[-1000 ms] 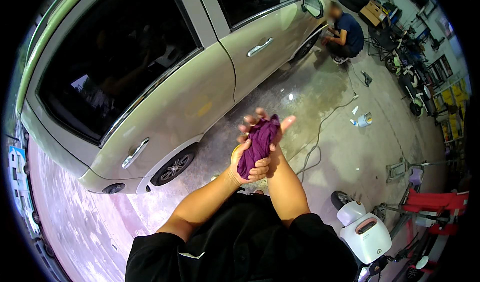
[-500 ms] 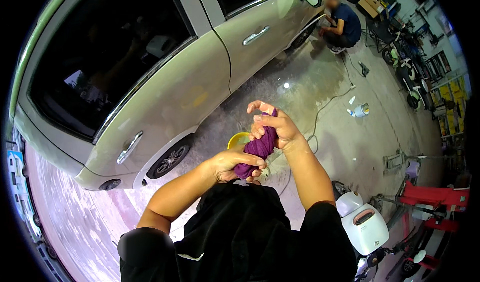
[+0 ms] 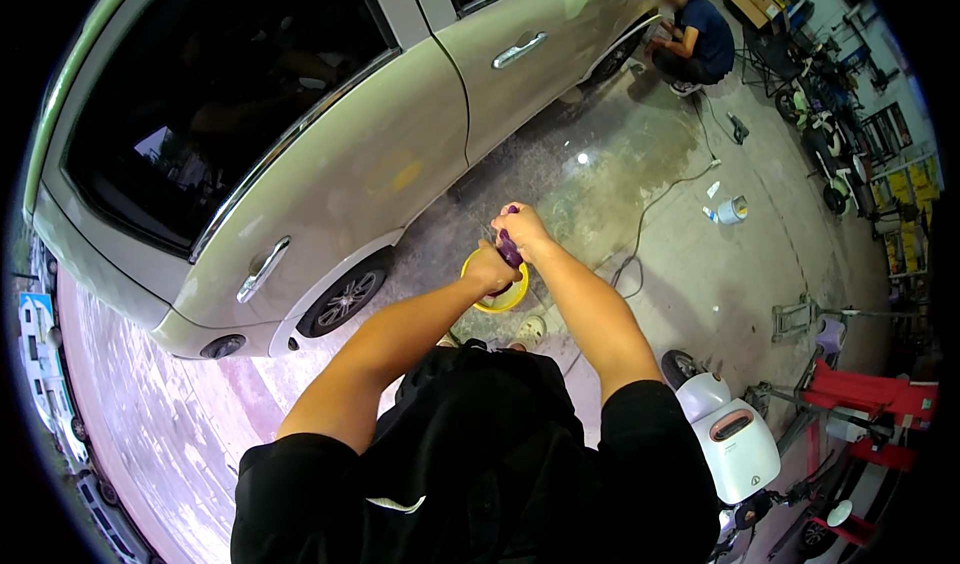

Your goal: The person uses a sanding block to rub a specific spot on the car's side panel, then wipes the area with a purple cloth. They proceed to wipe the front hood and bumper area, occasionally dipping the cloth into a yellow bucket of water.

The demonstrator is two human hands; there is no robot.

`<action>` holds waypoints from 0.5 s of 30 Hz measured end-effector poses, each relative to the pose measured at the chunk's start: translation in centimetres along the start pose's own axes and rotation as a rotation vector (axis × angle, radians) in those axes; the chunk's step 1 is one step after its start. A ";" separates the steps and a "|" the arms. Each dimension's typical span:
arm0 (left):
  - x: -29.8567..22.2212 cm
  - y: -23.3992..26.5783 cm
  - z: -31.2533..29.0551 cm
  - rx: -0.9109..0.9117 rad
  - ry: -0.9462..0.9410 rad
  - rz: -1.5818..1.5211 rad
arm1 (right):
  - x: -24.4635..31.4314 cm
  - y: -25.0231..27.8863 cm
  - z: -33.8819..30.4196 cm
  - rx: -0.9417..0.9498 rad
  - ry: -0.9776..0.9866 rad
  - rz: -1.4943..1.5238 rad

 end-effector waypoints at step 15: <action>1.8 -1.5 1.7 -0.093 0.121 0.104 | -3.5 2.3 0.3 -0.659 -0.045 -0.585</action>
Point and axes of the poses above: each hand's wrist, its own z-axis towards the middle knuckle, its own y-axis out of the back of the hand, x = y × z, the point moved 7 cm from there along z, towards the middle knuckle, and after that the axes turned 14 degrees about x, right-handed, at the moved point
